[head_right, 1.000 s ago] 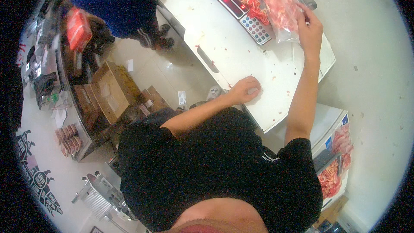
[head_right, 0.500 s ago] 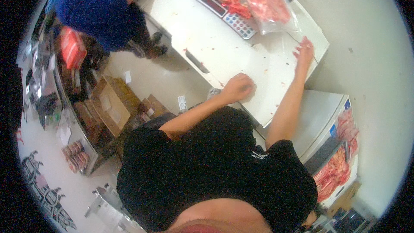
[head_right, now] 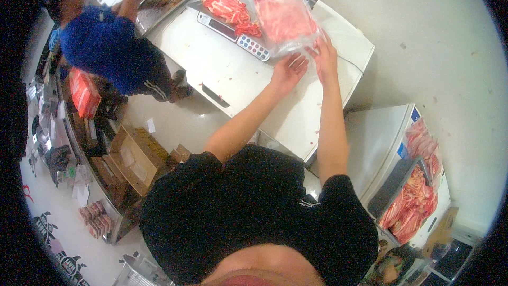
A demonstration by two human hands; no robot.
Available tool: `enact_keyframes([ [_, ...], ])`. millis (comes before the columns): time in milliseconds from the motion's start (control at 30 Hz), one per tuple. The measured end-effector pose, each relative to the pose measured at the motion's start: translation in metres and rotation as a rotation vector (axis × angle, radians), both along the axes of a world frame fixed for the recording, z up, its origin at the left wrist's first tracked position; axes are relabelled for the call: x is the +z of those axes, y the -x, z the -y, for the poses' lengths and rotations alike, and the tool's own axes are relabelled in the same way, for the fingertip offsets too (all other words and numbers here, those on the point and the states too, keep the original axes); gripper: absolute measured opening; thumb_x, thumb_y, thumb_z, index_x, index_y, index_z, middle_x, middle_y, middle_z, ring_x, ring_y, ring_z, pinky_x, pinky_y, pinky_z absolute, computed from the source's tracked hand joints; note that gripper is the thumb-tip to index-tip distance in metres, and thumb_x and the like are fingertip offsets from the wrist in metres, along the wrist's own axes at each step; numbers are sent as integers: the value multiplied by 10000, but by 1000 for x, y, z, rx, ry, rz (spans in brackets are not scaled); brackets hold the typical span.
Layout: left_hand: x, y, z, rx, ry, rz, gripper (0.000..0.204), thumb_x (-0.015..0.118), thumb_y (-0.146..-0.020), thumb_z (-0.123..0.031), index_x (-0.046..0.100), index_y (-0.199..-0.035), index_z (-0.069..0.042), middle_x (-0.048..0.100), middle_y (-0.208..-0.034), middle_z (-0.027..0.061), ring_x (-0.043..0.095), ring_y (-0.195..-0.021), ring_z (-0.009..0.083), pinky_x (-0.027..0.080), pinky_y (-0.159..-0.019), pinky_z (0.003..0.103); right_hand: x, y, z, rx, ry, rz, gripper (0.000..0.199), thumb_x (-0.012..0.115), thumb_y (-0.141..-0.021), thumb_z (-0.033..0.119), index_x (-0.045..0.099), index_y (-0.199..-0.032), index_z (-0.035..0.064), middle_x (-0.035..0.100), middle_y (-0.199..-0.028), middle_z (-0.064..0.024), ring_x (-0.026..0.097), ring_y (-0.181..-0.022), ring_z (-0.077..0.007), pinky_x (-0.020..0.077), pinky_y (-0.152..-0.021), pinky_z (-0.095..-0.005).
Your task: The person places slices of meat into plastic bags and puts the bags on a counter or a scale.
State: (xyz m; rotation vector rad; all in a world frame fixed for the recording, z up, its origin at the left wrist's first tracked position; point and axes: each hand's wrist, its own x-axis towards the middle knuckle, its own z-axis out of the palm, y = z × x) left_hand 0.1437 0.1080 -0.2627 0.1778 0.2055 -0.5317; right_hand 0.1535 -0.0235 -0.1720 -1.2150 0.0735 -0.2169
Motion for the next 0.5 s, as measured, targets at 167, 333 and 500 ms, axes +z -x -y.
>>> enact_keyframes([
  [167, 15, -14, 15, 392, -601, 876, 431, 521, -1091, -302, 517, -1460, -79, 574, -1453, 141, 585, -1300, 314, 470, -1156, 488, -6, 118, 45, -51, -72, -90, 532, 511, -1098, 278, 479, -1532, -27, 587, -1468, -128, 578, -1318, -261, 488, -1098, -501],
  [333, -3, 33, 11, -85, 482, 131, 453, 471, -1105, -335, 493, -1492, -100, 570, -1465, 107, 550, -1357, 311, 441, -1177, 511, -40, 218, 99, -114, -28, -216, 496, 507, -1096, 227, 496, -1497, -63, 594, -1466, -153, 594, -1324, -267, 514, -1080, -443],
  [500, 0, 75, -26, -23, -41, 336, 489, 406, -1119, -372, 497, -1503, -83, 542, -1510, 138, 493, -1422, 322, 374, -1218, 514, -58, 239, 119, -186, 142, -391, 415, 578, -1076, 225, 589, -1403, -31, 646, -1391, -97, 653, -1224, -227, 541, -1016, -404],
])
